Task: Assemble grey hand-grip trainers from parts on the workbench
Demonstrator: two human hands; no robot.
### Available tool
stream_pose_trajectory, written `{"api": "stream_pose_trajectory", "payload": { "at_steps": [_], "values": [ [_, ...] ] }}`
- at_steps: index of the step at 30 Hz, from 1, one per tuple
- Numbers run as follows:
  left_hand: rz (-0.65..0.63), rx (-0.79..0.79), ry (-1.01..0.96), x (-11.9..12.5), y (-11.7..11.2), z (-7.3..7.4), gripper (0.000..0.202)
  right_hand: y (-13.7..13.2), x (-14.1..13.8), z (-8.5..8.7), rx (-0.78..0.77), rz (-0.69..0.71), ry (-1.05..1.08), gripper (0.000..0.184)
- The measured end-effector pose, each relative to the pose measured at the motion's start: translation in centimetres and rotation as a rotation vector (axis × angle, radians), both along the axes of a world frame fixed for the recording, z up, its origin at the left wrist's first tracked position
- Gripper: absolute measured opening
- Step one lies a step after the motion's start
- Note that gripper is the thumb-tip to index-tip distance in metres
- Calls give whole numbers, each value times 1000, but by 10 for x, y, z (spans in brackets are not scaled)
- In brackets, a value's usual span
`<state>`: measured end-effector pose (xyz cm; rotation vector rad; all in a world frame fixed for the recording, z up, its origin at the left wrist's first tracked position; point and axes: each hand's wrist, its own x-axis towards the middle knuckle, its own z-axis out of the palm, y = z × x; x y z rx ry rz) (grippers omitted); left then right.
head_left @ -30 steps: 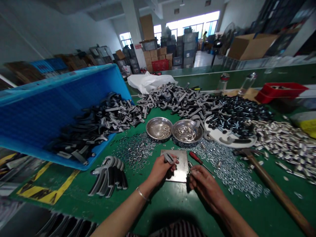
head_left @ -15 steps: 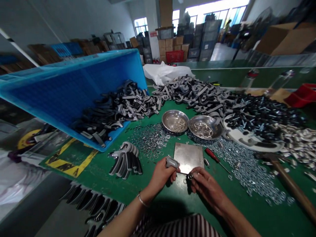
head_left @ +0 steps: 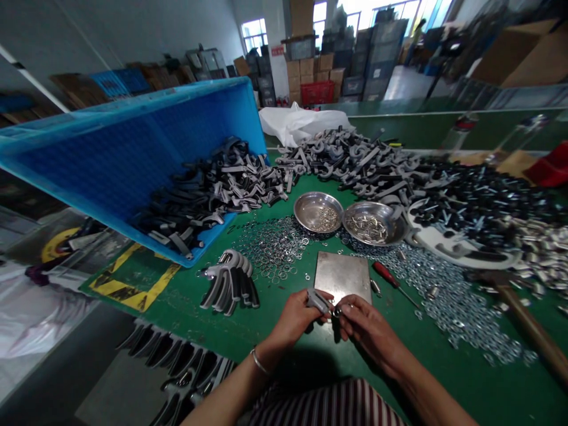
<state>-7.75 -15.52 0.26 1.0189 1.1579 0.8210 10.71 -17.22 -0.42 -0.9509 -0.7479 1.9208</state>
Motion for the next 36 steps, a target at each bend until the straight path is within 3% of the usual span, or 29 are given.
{"api": "stream_pose_trajectory", "payload": {
  "at_steps": [10,16,18,20,24,28,33,36],
  "values": [
    [-85,-31,-45,7,-4,-2,31,-2,10,-1,-115,52,149,22],
    [-122,-7,-12,4,-3,2,33,-4,8,-8,-148,15,103,26],
    [-128,27,40,2,-4,3,24,-2,9,-8,-96,-3,17,28],
    [-98,91,126,-1,-5,4,21,1,14,-4,52,-42,-177,29],
    [-99,89,40,-5,-6,8,47,6,28,8,289,-73,-483,30],
    [-58,89,-14,-1,-4,6,47,5,30,18,263,-77,-480,34],
    [30,206,180,15,-1,-3,46,-1,6,18,224,-208,-427,35],
    [76,171,156,25,-5,-9,43,-5,-8,15,262,-309,-517,32]
  ]
}}
